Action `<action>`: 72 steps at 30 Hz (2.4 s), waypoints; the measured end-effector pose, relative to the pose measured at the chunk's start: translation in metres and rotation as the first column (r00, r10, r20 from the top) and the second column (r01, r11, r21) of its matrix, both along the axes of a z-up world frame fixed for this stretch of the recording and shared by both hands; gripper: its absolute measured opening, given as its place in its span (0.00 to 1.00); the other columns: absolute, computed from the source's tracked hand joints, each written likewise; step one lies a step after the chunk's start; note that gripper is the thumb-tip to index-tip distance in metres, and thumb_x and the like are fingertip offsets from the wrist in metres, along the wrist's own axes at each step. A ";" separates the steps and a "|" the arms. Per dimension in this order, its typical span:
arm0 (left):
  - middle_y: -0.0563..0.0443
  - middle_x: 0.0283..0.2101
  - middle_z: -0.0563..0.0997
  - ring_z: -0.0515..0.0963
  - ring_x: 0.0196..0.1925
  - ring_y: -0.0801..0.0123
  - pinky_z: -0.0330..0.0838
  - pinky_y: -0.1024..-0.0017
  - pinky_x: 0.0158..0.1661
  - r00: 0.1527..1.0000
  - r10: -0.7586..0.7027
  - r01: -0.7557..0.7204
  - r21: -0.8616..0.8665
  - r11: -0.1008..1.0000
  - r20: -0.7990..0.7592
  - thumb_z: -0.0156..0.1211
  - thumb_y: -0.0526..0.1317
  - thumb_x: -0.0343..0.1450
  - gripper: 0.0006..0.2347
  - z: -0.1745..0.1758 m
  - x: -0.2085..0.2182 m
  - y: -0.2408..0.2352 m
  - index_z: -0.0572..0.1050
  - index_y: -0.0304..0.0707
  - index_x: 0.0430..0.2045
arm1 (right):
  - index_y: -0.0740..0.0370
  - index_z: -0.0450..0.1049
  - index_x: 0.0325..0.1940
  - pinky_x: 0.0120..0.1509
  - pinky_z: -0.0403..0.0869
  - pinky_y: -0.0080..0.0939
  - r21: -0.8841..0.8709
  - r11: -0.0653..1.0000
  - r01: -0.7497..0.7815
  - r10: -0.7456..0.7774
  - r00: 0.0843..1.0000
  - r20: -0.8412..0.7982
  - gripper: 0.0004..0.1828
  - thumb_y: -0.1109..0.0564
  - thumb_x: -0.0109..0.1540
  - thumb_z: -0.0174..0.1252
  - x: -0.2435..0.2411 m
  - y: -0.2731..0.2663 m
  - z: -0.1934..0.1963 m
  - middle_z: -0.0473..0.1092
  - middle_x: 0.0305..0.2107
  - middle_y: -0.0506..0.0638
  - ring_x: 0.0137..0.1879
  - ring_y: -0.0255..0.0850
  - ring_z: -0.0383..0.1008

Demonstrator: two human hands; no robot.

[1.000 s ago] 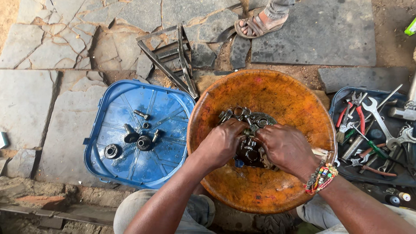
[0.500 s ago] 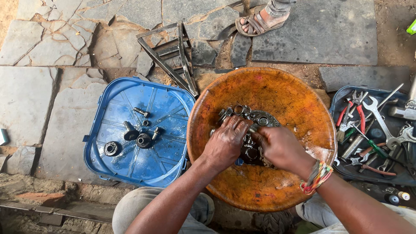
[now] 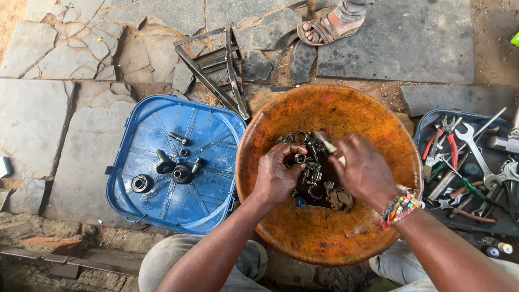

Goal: The person scrubs greasy mechanical parts with a toothbrush over an orange basin, rinses them, and places the cleaned parts into a blue container. The person handles various small metal components, including bolts and cylindrical parts, one at a time.

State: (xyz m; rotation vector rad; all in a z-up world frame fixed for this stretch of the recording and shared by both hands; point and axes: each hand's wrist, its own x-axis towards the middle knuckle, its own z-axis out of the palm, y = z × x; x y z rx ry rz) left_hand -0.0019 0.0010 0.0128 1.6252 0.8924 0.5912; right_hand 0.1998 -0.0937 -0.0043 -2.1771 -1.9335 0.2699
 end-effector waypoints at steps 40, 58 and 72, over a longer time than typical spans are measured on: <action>0.44 0.51 0.79 0.77 0.59 0.55 0.72 0.58 0.58 0.984 -0.050 0.072 0.121 0.990 -0.173 0.69 0.34 0.68 0.13 -0.008 -0.011 -0.001 0.76 0.40 0.45 | 0.56 0.77 0.55 0.64 0.77 0.44 -0.478 0.878 0.004 -0.096 0.981 -0.168 0.16 0.55 0.63 0.55 -0.013 -0.021 -0.027 0.75 0.50 0.54 0.57 0.46 0.78; 0.45 0.45 0.82 0.84 0.47 0.62 0.79 0.65 0.46 1.000 -0.021 0.021 0.037 0.999 0.006 0.69 0.31 0.64 0.13 -0.014 -0.006 -0.008 0.79 0.35 0.41 | 0.54 0.77 0.56 0.48 0.80 0.50 -0.544 0.835 0.083 -0.537 -0.095 -0.838 0.18 0.58 0.62 0.57 0.029 -0.006 0.020 0.75 0.41 0.49 0.46 0.41 0.76; 0.44 0.47 0.84 0.84 0.48 0.67 0.80 0.71 0.48 0.994 -0.077 0.078 -0.015 0.997 0.074 0.69 0.27 0.63 0.16 -0.045 0.019 -0.023 0.79 0.34 0.44 | 0.62 0.76 0.38 0.37 0.66 0.29 -0.011 0.977 0.211 -0.124 0.529 -0.839 0.12 0.56 0.73 0.53 -0.036 0.016 0.059 0.71 0.28 0.42 0.34 0.26 0.66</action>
